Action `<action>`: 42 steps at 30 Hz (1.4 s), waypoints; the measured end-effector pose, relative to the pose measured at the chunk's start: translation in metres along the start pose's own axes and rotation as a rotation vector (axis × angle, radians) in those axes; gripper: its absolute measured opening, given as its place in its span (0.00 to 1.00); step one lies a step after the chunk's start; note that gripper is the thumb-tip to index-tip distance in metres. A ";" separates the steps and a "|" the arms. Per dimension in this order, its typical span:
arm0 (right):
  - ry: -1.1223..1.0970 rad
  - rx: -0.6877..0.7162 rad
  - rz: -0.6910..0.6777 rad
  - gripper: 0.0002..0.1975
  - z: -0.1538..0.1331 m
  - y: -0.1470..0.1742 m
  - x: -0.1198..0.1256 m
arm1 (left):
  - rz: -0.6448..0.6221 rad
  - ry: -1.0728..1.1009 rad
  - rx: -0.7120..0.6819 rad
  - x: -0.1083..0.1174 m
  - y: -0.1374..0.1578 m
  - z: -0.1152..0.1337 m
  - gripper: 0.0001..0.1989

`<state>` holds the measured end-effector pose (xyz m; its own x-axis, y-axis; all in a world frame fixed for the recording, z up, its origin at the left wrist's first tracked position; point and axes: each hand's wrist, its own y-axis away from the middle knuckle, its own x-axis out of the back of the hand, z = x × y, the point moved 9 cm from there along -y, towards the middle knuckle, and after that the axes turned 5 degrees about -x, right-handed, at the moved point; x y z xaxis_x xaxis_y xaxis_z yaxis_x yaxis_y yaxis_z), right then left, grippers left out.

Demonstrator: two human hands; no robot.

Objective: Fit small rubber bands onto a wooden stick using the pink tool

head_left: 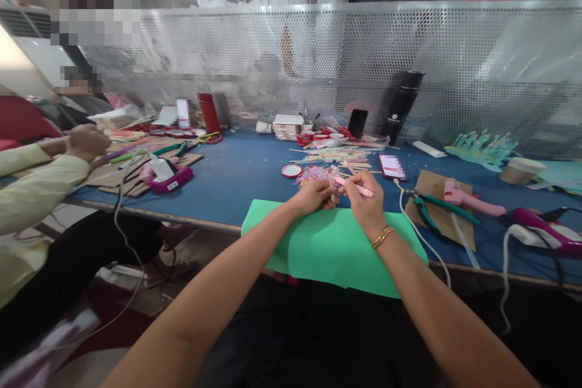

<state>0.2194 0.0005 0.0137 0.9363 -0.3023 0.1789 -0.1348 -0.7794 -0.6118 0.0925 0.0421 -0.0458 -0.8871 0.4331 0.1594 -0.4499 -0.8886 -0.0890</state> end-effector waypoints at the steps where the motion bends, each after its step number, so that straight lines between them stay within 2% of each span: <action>1: -0.002 0.004 -0.021 0.07 -0.001 0.000 -0.002 | -0.007 0.003 -0.009 -0.001 0.000 0.001 0.19; 3: 0.010 0.006 -0.033 0.07 -0.002 0.000 -0.003 | -0.013 0.003 -0.014 -0.001 0.000 0.001 0.20; 8: 0.009 -0.033 0.057 0.08 0.004 -0.002 0.006 | 0.016 -0.003 0.014 0.002 0.000 -0.001 0.17; 13: -0.142 -0.079 -0.047 0.04 0.007 -0.002 -0.005 | 0.021 0.014 0.008 0.002 -0.001 -0.002 0.15; 18: -0.172 -0.083 -0.036 0.07 0.007 -0.003 -0.004 | 0.028 0.021 0.011 0.004 0.000 -0.003 0.13; 24: -0.066 -0.035 0.036 0.05 0.006 -0.003 0.003 | 0.039 0.008 0.033 0.003 0.002 -0.001 0.12; 30: -0.064 -0.055 0.049 0.14 0.002 -0.004 0.006 | 0.034 -0.023 0.015 0.002 0.002 0.001 0.10; 42: -0.111 -0.050 0.039 0.08 0.003 -0.004 0.003 | 0.023 0.001 0.030 0.001 0.000 -0.001 0.11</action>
<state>0.2239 0.0041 0.0141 0.9597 -0.2727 0.0675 -0.1855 -0.7956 -0.5767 0.0912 0.0427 -0.0470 -0.8974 0.4124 0.1571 -0.4258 -0.9026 -0.0627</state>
